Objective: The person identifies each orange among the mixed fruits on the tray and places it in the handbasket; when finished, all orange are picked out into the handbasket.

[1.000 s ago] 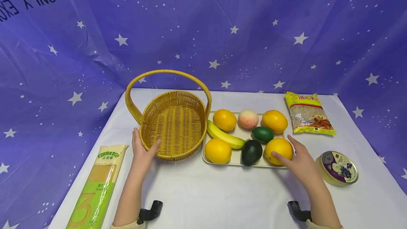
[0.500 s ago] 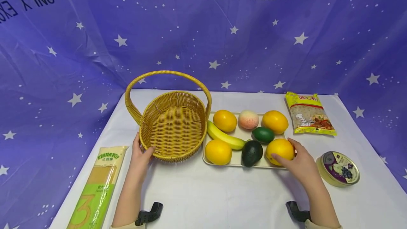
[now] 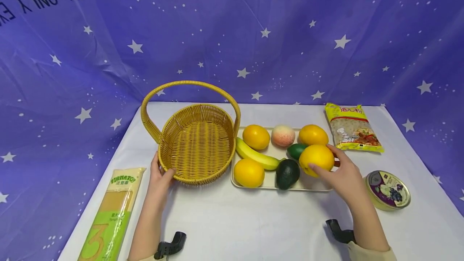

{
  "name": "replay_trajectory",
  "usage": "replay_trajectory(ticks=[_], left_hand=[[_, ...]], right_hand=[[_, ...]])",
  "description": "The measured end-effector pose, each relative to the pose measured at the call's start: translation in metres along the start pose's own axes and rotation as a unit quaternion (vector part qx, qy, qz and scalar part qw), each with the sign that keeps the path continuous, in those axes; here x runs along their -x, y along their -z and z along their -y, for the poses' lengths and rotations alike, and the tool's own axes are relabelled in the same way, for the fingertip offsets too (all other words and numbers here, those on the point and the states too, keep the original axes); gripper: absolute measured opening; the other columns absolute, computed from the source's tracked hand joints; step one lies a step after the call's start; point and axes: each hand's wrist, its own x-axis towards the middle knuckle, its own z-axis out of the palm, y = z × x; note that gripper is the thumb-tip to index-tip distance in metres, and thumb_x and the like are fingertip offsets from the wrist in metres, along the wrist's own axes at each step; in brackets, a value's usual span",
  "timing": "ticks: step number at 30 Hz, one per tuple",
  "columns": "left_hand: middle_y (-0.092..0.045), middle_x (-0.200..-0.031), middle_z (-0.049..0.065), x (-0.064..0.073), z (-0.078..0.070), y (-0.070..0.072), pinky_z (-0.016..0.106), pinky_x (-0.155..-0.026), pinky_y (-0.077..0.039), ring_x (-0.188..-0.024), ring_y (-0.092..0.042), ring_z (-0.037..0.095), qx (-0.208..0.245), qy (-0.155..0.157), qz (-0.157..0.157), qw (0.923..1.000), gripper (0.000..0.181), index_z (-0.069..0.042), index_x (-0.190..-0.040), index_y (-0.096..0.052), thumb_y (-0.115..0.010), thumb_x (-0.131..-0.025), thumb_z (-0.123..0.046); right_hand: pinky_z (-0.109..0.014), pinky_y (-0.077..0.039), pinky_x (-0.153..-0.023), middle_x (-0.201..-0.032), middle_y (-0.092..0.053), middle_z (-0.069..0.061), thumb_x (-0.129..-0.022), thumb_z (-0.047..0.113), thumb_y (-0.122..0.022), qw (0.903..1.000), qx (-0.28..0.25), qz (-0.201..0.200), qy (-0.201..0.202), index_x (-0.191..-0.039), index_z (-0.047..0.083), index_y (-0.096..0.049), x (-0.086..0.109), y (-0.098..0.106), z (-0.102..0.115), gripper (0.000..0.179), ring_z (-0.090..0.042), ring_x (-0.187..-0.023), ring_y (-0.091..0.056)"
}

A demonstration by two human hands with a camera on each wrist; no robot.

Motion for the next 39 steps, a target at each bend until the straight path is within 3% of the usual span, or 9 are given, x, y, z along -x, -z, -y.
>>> replay_trajectory(ticks=[6,13,22,26,32,39], left_hand=[[-0.004,-0.16,0.004,-0.001,0.0,0.003,0.047,-0.105,-0.034,-0.14,-0.027,0.027,-0.01,0.004,-0.009,0.9999,0.075,-0.027,-0.156,0.003,-0.039,-0.099,-0.004],[-0.008,-0.16,0.005,0.0,-0.001,0.005,0.051,-0.103,-0.034,-0.138,-0.029,0.029,-0.001,-0.01,-0.01,0.9999,0.071,-0.026,-0.156,-0.001,-0.039,-0.1,-0.006],[-0.012,-0.159,0.005,0.0,0.0,0.005,0.042,-0.097,-0.041,-0.136,-0.033,0.027,-0.001,-0.013,-0.016,0.9998,0.07,-0.025,-0.157,-0.005,-0.04,-0.1,-0.006],[-0.014,-0.158,0.005,-0.001,0.001,0.005,0.039,-0.094,-0.043,-0.135,-0.034,0.028,-0.007,-0.015,-0.019,0.9997,0.069,-0.024,-0.157,-0.007,-0.041,-0.099,-0.005],[-0.011,-0.159,0.005,0.0,0.002,0.006,0.047,-0.099,-0.038,-0.137,-0.031,0.028,-0.009,-0.019,-0.016,0.9997,0.069,-0.025,-0.157,-0.006,-0.04,-0.1,-0.006],[-0.01,-0.16,0.002,0.001,0.002,0.005,0.037,-0.093,-0.042,-0.137,-0.03,0.025,-0.012,-0.008,-0.013,0.9998,0.068,-0.027,-0.157,-0.006,-0.04,-0.1,-0.009]], right_hand=[[-0.051,-0.048,-0.087,-0.135,-0.047,-0.02,-0.08,0.047,-0.075,0.9948,-0.063,-0.004,0.079,-0.149,0.01,-0.035,-0.004,-0.013,0.044,0.088,-0.037,-0.112,-0.049],[-0.042,-0.053,-0.084,-0.134,-0.05,-0.007,-0.074,0.04,-0.082,0.9746,-0.123,0.045,0.181,-0.145,0.018,-0.043,-0.011,-0.045,0.1,0.084,-0.027,-0.105,-0.056],[-0.038,-0.051,-0.085,-0.132,-0.05,0.003,-0.07,0.047,-0.083,0.9564,-0.096,0.13,0.244,-0.143,0.024,-0.045,-0.014,-0.105,0.168,0.085,-0.017,-0.108,-0.054],[-0.038,-0.048,-0.089,-0.136,-0.05,0.001,-0.07,0.052,-0.08,0.9502,-0.051,0.146,0.27,-0.143,0.022,-0.045,-0.02,-0.138,0.184,0.086,-0.017,-0.112,-0.053],[-0.036,-0.049,-0.085,-0.137,-0.051,0.0,-0.072,0.056,-0.077,0.9435,-0.028,0.181,0.276,-0.143,0.019,-0.046,-0.031,-0.18,0.194,0.086,-0.017,-0.111,-0.055],[-0.033,-0.049,-0.084,-0.134,-0.054,-0.002,-0.073,0.054,-0.076,0.9393,0.015,0.197,0.28,-0.141,0.014,-0.049,-0.036,-0.204,0.199,0.084,-0.017,-0.109,-0.056]])
